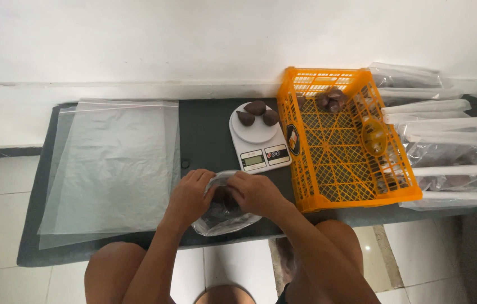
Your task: Weighing dried food items on a digital scale and placing them into plastic bags for packaging.
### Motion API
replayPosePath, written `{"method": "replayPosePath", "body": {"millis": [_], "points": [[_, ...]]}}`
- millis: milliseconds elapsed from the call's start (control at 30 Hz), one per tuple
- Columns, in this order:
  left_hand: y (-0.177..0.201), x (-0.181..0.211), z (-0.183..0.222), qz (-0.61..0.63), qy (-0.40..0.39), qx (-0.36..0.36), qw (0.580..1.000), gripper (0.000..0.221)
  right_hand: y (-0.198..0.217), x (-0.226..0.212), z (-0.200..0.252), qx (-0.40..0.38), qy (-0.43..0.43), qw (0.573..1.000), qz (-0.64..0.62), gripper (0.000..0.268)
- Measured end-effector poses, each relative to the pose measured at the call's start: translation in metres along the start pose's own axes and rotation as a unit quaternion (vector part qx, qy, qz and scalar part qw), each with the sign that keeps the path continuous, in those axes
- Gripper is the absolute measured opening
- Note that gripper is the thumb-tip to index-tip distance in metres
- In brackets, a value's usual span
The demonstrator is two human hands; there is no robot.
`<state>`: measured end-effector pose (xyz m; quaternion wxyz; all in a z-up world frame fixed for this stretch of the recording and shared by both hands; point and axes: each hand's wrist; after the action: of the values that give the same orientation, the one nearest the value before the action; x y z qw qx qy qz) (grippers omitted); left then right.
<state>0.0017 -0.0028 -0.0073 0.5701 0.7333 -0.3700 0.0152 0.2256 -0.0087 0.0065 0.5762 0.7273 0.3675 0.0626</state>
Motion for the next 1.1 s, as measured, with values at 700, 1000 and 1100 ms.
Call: {"method": "replayPosePath", "body": {"millis": [700,1000,1100], "points": [[-0.001,0.004,0.001,-0.024,-0.011,-0.007,1.000,0.026,0.057,0.045,-0.026,0.335,-0.108,0.936,0.001,0.022],[-0.011,-0.002,0.004,-0.034,-0.015,0.000,0.999,0.026,0.042,0.063,-0.041,0.300,-0.182,0.936,-0.001,0.066],[-0.010,-0.002,0.005,-0.034,-0.016,0.006,0.999,0.025,0.041,0.052,-0.053,0.261,-0.165,0.951,-0.002,0.068]]}}
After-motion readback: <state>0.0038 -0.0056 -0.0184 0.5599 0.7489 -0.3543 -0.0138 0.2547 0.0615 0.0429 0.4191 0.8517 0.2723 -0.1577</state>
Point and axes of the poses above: each hand's wrist, its own z-axis away from the middle knuckle, its own y-axis out of the back of the hand, x = y × z, and after that the axes turned 7 degrees about x, right-handed
